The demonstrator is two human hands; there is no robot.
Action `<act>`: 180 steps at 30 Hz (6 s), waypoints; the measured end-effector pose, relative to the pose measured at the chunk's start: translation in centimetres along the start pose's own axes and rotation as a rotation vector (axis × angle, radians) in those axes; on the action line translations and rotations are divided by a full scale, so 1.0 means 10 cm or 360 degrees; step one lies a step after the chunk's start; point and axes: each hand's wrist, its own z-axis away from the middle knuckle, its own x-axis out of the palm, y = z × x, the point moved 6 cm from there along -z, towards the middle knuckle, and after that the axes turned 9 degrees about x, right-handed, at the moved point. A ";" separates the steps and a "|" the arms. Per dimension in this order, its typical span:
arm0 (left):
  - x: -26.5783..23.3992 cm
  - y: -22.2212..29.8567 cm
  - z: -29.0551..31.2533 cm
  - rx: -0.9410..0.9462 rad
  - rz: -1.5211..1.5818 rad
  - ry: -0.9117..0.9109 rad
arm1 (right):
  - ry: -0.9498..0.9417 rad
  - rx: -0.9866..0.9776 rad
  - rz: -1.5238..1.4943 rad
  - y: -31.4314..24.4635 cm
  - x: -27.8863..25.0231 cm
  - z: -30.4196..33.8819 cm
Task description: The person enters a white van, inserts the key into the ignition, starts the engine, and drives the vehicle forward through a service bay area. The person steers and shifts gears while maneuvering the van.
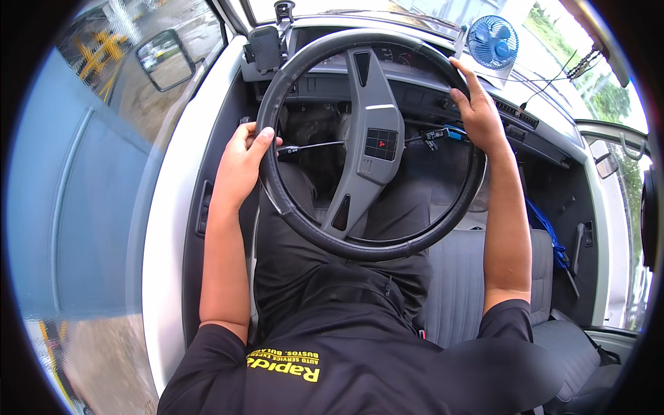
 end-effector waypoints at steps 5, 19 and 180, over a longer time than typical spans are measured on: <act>0.05 0.04 -0.06 0.0010 0.0054 0.0051 | 0.0129 0.0160 -0.0073 0.05 -0.07 0.33; 0.39 0.45 -1.14 0.0409 -0.0133 -0.0290 | 0.0640 0.0880 -0.0313 -0.06 0.17 1.64; 1.88 0.42 1.30 0.1263 -0.1099 -0.1609 | 0.0280 0.0194 0.0631 1.42 0.10 0.86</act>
